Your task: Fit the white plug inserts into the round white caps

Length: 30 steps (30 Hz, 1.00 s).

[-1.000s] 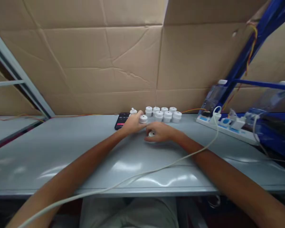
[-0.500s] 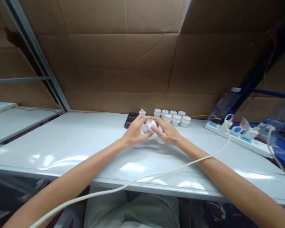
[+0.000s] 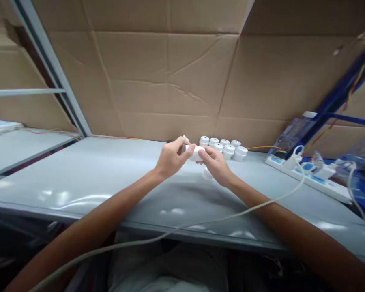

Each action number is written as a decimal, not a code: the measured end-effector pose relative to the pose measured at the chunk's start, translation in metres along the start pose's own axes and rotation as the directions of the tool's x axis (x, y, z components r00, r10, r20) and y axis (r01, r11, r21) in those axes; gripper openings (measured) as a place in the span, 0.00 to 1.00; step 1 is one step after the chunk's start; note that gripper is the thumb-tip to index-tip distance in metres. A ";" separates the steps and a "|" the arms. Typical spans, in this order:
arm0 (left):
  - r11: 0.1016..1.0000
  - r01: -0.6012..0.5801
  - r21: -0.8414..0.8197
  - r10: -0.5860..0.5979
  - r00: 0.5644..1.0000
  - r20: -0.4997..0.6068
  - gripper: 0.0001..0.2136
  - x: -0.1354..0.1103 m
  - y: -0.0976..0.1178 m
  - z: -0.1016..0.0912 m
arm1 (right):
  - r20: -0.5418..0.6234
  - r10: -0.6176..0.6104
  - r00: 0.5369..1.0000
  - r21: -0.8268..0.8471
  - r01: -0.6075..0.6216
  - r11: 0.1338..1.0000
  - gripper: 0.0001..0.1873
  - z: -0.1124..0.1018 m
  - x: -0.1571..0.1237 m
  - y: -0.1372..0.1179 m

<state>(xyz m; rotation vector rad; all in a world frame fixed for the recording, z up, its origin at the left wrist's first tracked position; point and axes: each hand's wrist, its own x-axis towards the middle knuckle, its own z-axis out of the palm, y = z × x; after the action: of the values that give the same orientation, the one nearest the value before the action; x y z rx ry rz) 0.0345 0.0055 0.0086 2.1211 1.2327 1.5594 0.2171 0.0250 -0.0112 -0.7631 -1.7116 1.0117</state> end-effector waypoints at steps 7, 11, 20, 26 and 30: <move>0.673 0.563 -0.480 -0.448 0.827 0.340 0.21 0.010 -0.009 0.003 | 0.220 -0.482 0.848 -0.667 0.491 0.561 0.10 -0.020 -0.005 0.002; 0.553 0.571 -0.607 -0.539 0.801 0.262 0.12 0.017 -0.016 -0.006 | 0.262 -0.447 0.855 -0.673 0.494 0.550 0.20 -0.022 -0.002 0.010; 0.704 0.563 -0.433 -0.388 0.816 0.429 0.16 0.008 -0.021 0.001 | 0.358 -0.144 0.923 -0.719 0.371 0.588 0.23 -0.029 0.002 0.029; 0.993 0.117 -0.021 -0.105 0.944 0.313 0.12 -0.007 -0.034 0.017 | 0.306 -0.078 0.949 -0.752 0.292 0.590 0.22 -0.040 0.008 0.040; 0.976 -0.128 0.175 0.044 0.908 0.417 0.07 -0.014 -0.040 0.020 | 0.230 -0.030 0.973 -0.822 0.210 0.529 0.20 -0.044 0.008 0.040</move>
<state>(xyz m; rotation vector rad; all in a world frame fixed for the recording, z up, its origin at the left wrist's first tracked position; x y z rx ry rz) 0.0314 0.0253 -0.0333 2.4923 1.1942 0.9686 0.2569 0.0623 -0.0355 -1.1473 -2.4111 0.0535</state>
